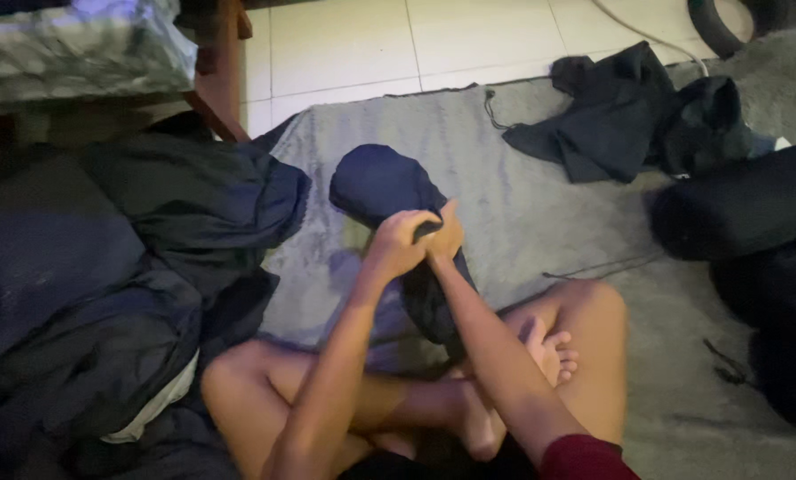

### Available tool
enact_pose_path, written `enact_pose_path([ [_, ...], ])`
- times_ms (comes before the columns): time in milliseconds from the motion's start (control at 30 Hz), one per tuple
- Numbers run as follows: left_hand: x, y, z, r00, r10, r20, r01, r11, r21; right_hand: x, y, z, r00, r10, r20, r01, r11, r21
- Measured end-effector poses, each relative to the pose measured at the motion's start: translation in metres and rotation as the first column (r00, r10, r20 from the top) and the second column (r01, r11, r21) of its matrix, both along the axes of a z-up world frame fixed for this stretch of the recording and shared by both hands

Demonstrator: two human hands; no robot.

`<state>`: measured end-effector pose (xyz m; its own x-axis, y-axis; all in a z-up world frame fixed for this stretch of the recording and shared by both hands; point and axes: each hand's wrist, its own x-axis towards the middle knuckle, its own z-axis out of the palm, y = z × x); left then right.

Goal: The person folds and rolls a dark fabric item by hand while sitting on the floor, then stuffs it into a bag and pulls the drawstring tight.

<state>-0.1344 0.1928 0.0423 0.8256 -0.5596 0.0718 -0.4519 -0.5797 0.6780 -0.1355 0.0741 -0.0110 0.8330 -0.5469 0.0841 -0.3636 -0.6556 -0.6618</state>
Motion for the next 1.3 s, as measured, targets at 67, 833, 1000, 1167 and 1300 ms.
enact_pose_path([
  [67,-0.012,0.018,-0.01,0.976,0.168,0.137,-0.126,0.954,-0.273,0.006,0.0,0.009,0.978,0.024,-0.205,0.005,0.99,0.139],
  [833,-0.082,-0.004,-0.025,0.898,0.44,-0.001,-0.405,0.827,-0.389,0.001,-0.036,0.021,0.997,-0.051,-0.05,0.059,0.199,0.978],
  [1000,-0.085,-0.001,-0.028,0.92,0.34,0.197,-0.266,0.908,-0.324,-0.005,-0.025,-0.008,0.966,-0.177,0.19,-0.059,0.563,0.824],
  [1167,-0.087,0.011,-0.03,0.874,0.376,0.308,-0.265,0.9,-0.347,-0.001,-0.051,0.004,0.959,0.268,-0.094,-0.245,0.948,0.201],
  [1300,-0.108,0.019,-0.031,0.939,0.303,0.161,-0.234,0.908,-0.347,0.003,-0.064,0.002,0.85,0.511,-0.123,-0.511,0.859,0.039],
])
